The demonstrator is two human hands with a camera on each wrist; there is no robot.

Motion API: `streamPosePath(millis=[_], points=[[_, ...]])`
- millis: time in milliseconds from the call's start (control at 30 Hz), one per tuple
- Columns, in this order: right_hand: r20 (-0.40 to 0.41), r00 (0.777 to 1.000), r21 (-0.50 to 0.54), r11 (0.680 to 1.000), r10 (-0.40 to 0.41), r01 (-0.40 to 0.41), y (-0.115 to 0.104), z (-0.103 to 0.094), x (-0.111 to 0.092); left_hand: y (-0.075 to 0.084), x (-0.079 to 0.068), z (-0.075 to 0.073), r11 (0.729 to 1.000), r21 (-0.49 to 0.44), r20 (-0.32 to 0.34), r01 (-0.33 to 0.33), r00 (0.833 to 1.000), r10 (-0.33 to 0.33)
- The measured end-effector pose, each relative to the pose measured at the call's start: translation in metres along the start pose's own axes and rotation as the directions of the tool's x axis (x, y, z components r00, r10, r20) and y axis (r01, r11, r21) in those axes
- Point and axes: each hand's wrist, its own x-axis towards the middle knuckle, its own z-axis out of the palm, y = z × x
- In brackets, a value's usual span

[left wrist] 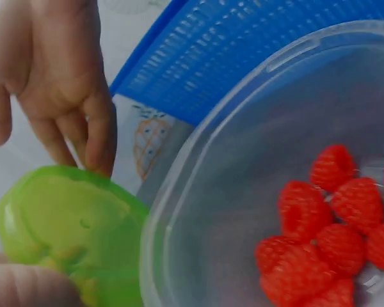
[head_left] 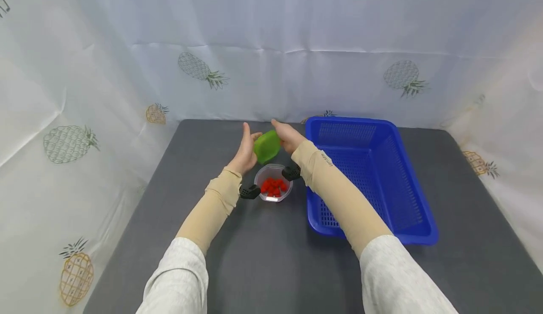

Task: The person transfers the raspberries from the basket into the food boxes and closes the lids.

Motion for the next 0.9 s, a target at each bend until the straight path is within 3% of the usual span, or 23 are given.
streamPosePath(millis=[100, 200, 367, 433, 500, 600, 667, 733, 800, 833, 900], points=[[-0.007, 1.0, -0.079, 0.997, -0.028, 0.027, -0.007, -0.007, -0.005, 0.007, 0.005, 0.005, 0.996, -0.022, -0.065, -0.091, 0.994, 0.09], [0.017, 0.998, -0.251, 0.965, -0.068, 0.07, -0.009, -0.013, -0.011, 0.013, 0.008, 0.005, 0.99, -0.005, -0.065, -0.138, 0.988, 0.137], [0.037, 0.976, -0.492, 0.847, -0.213, 0.203, -0.009, -0.023, -0.027, 0.017, 0.002, 0.002, 0.966, 0.073, -0.007, -0.249, 0.968, 0.25], [0.061, 0.956, -0.546, 0.792, -0.288, 0.273, -0.009, -0.027, -0.035, 0.018, -0.005, -0.002, 0.936, 0.137, 0.037, -0.325, 0.946, 0.323], [0.109, 0.924, -0.578, 0.732, -0.368, 0.36, -0.007, -0.032, -0.043, 0.019, -0.013, -0.008, 0.884, 0.239, 0.1, -0.401, 0.916, 0.389], [0.197, 0.851, -0.631, 0.602, -0.487, 0.49, 0.002, -0.04, -0.056, 0.018, -0.026, -0.017, 0.767, 0.404, 0.227, -0.498, 0.867, 0.443], [0.287, 0.785, -0.658, 0.483, -0.549, 0.578, 0.011, -0.045, -0.064, 0.016, -0.037, -0.023, 0.669, 0.495, 0.322, -0.554, 0.832, 0.451], [0.397, 0.712, -0.679, 0.337, -0.579, 0.652, 0.021, -0.048, -0.072, 0.013, -0.048, -0.028, 0.562, 0.55, 0.425, -0.618, 0.786, 0.449], [0.521, 0.619, -0.686, 0.143, -0.588, 0.713, 0.03, -0.049, -0.079, 0.009, -0.06, -0.031, 0.425, 0.577, 0.531, -0.697, 0.716, 0.453], [0.579, 0.57, -0.685, 0.03, -0.583, 0.727, 0.035, -0.049, -0.083, 0.007, -0.065, -0.032, 0.344, 0.58, 0.585, -0.738, 0.672, 0.454], [0.669, 0.487, -0.668, -0.167, -0.562, 0.725, 0.044, -0.048, -0.09, 0.002, -0.072, -0.032, 0.176, 0.552, 0.692, -0.815, 0.565, 0.449]])
